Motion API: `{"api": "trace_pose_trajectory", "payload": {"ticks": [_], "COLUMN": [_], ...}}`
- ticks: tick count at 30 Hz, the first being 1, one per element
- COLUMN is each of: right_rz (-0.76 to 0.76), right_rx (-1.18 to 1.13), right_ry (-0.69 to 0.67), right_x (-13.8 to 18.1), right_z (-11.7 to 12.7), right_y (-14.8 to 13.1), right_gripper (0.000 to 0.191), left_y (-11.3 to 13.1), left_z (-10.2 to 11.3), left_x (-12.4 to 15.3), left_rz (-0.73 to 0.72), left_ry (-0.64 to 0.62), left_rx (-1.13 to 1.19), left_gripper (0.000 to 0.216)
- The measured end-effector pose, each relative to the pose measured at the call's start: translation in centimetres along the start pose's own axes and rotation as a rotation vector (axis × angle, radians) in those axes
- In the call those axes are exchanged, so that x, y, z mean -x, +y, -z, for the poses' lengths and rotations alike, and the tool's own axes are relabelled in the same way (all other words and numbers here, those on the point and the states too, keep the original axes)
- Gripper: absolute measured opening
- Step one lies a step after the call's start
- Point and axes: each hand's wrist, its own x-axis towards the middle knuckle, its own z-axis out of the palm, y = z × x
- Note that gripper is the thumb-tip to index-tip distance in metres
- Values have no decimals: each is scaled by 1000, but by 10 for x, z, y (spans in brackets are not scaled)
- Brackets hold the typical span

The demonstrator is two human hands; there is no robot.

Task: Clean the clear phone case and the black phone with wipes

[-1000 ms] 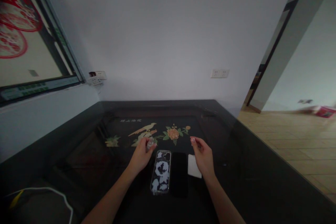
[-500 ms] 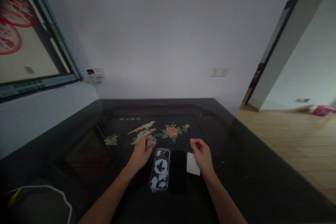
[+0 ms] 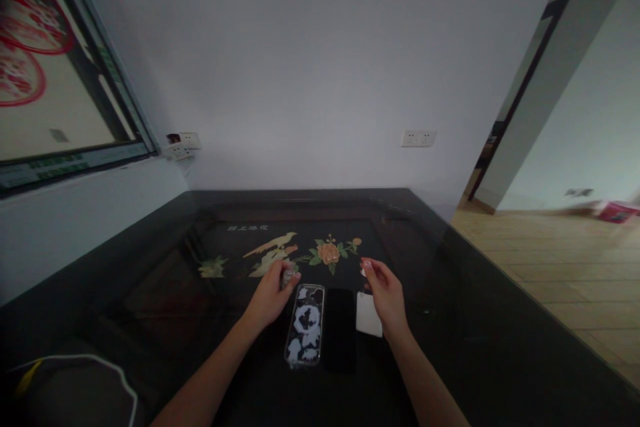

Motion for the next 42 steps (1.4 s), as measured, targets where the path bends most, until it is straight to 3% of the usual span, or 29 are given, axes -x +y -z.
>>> {"api": "trace_pose_trajectory", "payload": {"ticks": [8,13,19,25,42], "right_rz": [-30,-9,-8,-47,-66], "right_rx": [-198,-366,-450,-403,-319], "right_ry": [106,104,-27,-160,-263], "right_x": [1,3,9,16,18], "right_z": [-3,-8,-14,-19,-19], "right_y": [4,-4,-7,-13,-10], "right_gripper": [45,35,31,32,31], "left_y": [8,20,32,37,39], "left_z": [3,8,12,13,16], "left_x": [-1,1,6,7,7], "left_rz": [-31,-103,-234,-247,-273], "left_ry": [-12,-72,-210,-264,-275], "left_rx": [102,154,165,145,142], "left_gripper": [19,20,29,32,30]}}
